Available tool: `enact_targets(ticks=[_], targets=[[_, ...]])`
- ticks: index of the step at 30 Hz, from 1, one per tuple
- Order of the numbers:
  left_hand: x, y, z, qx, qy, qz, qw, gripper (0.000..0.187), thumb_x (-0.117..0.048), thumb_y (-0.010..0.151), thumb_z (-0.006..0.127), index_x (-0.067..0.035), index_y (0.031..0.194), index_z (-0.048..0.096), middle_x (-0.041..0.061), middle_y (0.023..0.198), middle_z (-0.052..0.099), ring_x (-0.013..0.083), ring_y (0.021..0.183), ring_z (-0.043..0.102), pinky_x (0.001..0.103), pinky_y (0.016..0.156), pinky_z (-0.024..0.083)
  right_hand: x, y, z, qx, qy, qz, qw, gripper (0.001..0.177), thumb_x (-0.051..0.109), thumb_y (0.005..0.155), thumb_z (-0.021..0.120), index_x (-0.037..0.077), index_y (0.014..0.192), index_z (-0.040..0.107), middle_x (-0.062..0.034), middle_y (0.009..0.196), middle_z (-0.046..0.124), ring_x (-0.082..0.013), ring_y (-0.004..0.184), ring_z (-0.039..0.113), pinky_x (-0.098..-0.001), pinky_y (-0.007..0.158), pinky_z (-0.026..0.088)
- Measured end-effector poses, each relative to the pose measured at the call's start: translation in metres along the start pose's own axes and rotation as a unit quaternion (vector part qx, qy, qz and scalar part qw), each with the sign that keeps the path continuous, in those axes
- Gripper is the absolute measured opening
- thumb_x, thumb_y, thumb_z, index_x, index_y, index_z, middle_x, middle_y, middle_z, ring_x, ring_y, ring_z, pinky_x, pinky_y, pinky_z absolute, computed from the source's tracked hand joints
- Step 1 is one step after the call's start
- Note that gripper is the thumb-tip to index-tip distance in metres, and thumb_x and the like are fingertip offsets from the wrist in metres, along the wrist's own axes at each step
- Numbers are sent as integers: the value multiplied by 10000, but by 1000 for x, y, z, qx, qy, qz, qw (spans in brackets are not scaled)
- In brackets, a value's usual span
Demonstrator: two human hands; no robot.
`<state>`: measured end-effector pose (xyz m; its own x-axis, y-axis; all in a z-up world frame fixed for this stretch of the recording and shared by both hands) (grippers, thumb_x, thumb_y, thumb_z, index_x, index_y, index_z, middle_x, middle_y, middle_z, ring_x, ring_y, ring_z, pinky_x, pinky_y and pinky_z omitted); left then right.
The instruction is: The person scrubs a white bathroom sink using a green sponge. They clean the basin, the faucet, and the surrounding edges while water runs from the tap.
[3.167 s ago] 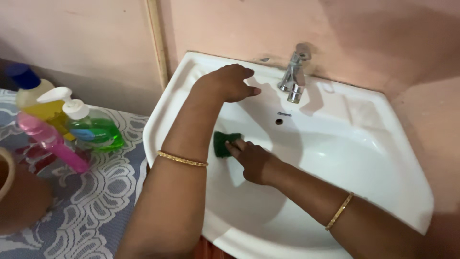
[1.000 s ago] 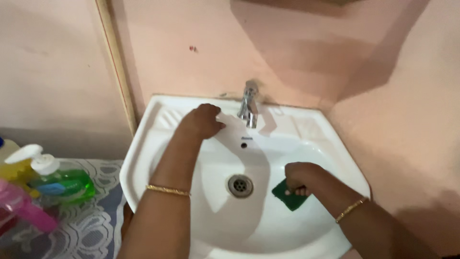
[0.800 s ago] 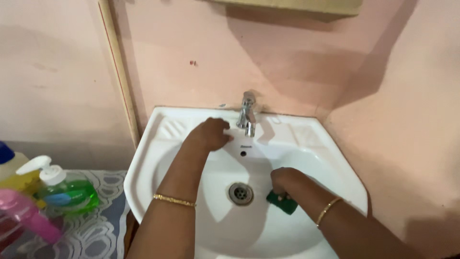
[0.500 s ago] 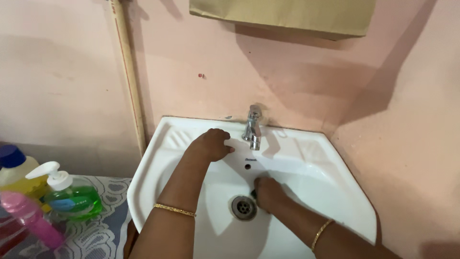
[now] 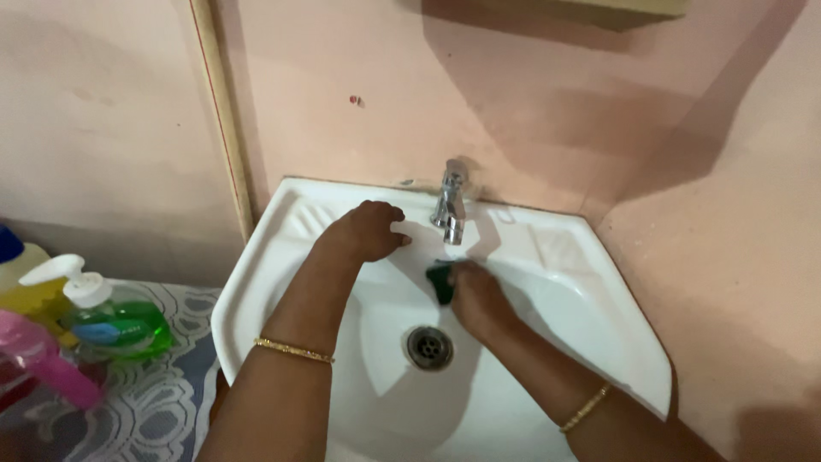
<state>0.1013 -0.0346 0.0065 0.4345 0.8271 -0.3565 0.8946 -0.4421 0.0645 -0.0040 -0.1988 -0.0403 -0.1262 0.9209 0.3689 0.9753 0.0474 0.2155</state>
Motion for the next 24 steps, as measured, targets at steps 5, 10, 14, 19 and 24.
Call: enact_targets(ticks=[5, 10, 14, 19, 24], targets=[[-17, -16, -20, -68, -30, 26, 997, 423, -417, 876, 728, -146, 1201, 716, 106, 1288, 668, 301, 1248, 588, 428, 1035, 488, 8, 5, 12, 18, -14, -14, 1000, 156, 41, 838, 673, -14, 983, 656, -269, 1032, 678, -431, 986, 666, -481, 886, 538], [-40, -23, -31, -47, -51, 55, 996, 344, -397, 922, 725, -74, 1008, 803, 125, 971, 771, 314, 941, 738, 428, 861, 583, 22, -1, 6, -10, -7, -90, 996, 124, 26, 796, 674, -15, 912, 688, -269, 1024, 684, -423, 982, 667, -464, 875, 547], [-47, -42, -1, 150, -26, -12, 988, 435, -456, 887, 743, -42, 1012, 788, 109, 907, 794, 285, 873, 782, 431, 804, 616, 52, -10, 16, -34, -16, -184, 982, 101, 66, 924, 645, -33, 923, 663, -267, 981, 664, -442, 963, 634, -489, 870, 521], [-48, -46, -6, 127, 13, -16, 992, 495, -558, 827, 757, -133, 1082, 765, 92, 1094, 752, 288, 1058, 704, 447, 902, 562, 65, -9, -9, -57, -5, -199, 978, 178, -44, 903, 544, -50, 1058, 631, -247, 1021, 631, -434, 972, 595, -496, 847, 515], [-47, -37, 4, 142, 19, 10, 990, 452, -520, 850, 736, -154, 1116, 748, 71, 1174, 745, 281, 1141, 675, 451, 963, 533, 77, -16, -13, -94, -58, -254, 961, 296, -40, 793, 604, -47, 1087, 642, -267, 1088, 632, -427, 997, 608, -489, 853, 524]])
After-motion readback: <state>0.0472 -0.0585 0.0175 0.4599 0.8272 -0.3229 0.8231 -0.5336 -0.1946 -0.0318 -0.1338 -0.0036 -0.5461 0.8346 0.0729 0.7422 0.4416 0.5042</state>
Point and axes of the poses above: each hand's wrist, its own y-axis towards the middle knuckle, its own z-axis out of the palm, x = y × z, the point moved 10 cm from there along y, towards the middle knuckle
